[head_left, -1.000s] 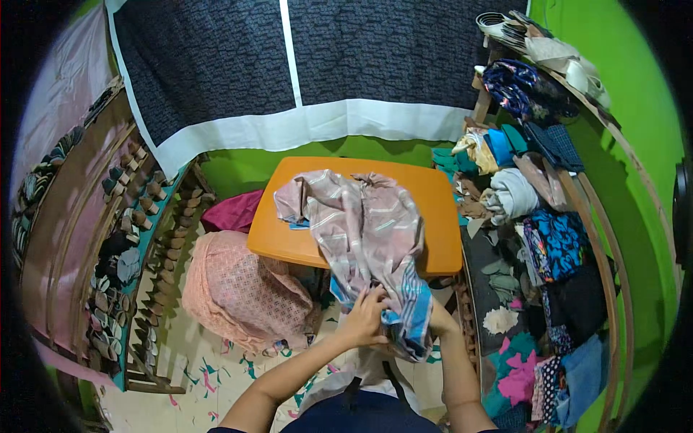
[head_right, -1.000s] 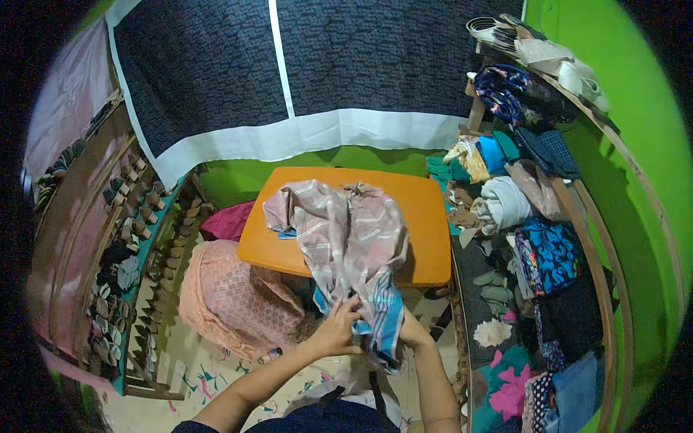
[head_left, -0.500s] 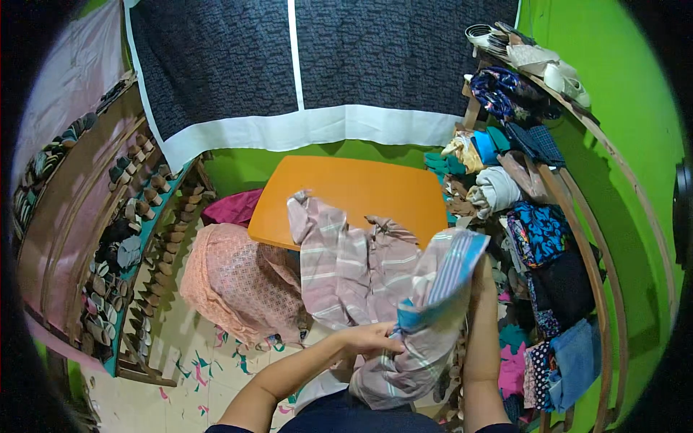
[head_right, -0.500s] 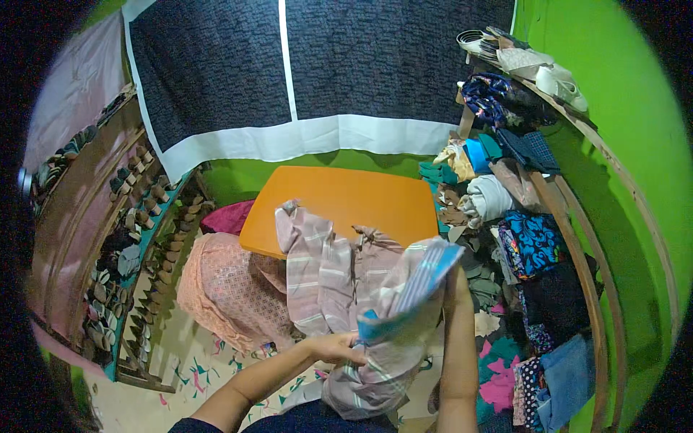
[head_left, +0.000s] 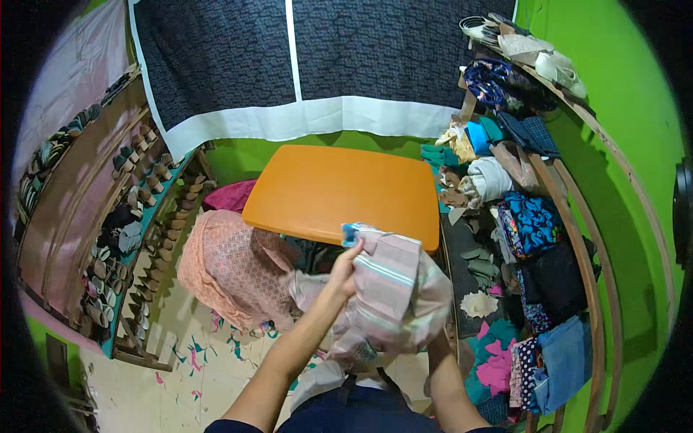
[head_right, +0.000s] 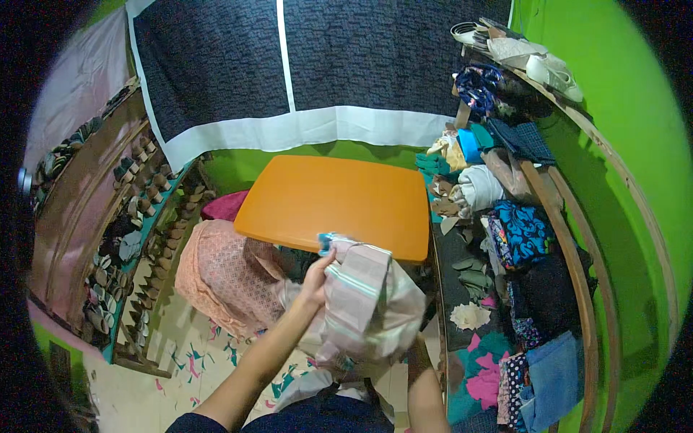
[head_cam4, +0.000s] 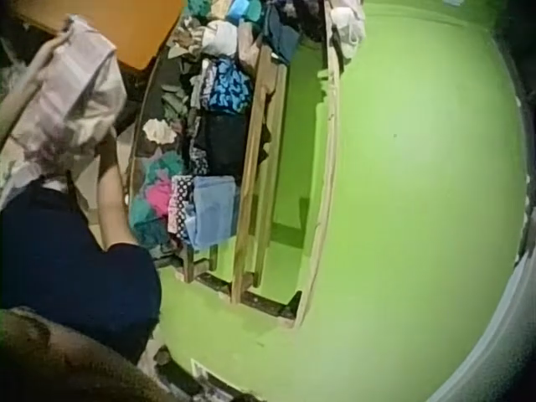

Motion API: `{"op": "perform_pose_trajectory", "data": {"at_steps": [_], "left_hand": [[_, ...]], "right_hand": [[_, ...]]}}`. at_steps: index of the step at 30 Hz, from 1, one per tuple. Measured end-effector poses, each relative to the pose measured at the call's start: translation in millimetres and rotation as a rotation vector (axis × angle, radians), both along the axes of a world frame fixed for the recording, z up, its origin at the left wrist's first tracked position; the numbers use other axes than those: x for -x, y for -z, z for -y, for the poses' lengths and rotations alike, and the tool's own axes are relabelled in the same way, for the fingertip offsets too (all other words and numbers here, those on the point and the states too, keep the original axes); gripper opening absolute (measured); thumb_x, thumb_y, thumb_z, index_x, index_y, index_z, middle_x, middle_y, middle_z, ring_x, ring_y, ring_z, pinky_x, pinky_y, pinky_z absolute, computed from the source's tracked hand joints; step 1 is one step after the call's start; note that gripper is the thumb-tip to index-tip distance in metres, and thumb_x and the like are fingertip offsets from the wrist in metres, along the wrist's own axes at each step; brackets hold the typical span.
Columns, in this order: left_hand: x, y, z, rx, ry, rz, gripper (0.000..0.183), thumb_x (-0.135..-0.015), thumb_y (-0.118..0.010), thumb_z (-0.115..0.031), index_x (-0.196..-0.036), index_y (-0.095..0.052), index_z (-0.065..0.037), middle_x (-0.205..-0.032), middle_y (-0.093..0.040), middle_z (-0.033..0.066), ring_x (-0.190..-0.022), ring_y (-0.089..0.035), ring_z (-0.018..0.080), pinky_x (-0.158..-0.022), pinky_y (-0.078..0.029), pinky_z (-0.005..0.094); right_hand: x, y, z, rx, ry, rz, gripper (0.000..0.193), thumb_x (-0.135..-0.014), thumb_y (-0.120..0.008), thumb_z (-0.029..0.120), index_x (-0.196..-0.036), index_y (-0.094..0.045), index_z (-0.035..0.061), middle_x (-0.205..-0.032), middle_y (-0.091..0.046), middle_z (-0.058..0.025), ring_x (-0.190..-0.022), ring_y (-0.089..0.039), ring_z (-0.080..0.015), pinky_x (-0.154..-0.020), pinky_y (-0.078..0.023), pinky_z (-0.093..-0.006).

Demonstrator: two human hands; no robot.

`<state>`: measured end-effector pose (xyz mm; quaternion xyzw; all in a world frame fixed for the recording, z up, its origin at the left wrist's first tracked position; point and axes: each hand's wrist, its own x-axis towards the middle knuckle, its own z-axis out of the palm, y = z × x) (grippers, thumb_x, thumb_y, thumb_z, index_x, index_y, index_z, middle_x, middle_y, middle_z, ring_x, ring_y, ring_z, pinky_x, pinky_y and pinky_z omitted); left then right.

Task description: Folding various fabric components and placing them on storage shelves.

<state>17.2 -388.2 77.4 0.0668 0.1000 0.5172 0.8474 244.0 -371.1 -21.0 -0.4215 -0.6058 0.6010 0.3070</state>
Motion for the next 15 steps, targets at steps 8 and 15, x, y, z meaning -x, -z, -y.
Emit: {"op": "perform_pose_trajectory", "data": {"at_steps": [8,15], "left_hand": [[108,19,21,-0.005,0.112,-1.017,0.031,-0.089,-0.049,-0.022,-0.116,-0.048,-0.008,-0.111,-0.055,0.0053,-0.103,-0.051,0.0180,-0.087,-0.041,0.0416],[159,45,21,-0.193,-0.179,-1.876,0.033,-0.085,-0.048,-0.016,-0.112,-0.046,0.003,-0.102,-0.054,0.0093,-0.091,-0.050,0.0161,-0.080,-0.043,0.0288]], "right_hand": [[-51,11,2,-0.268,0.215,0.561,0.029,-0.075,-0.041,0.001,-0.095,-0.063,0.0022,-0.083,-0.064,-0.0155,-0.077,-0.062,-0.0234,-0.070,-0.048,-0.0326],[-130,-44,-39,-0.499,0.638,0.690,0.019,-0.077,-0.047,0.015,-0.084,-0.062,0.0061,-0.080,-0.062,-0.0172,-0.077,-0.058,-0.0370,-0.065,-0.045,-0.0426]]}}
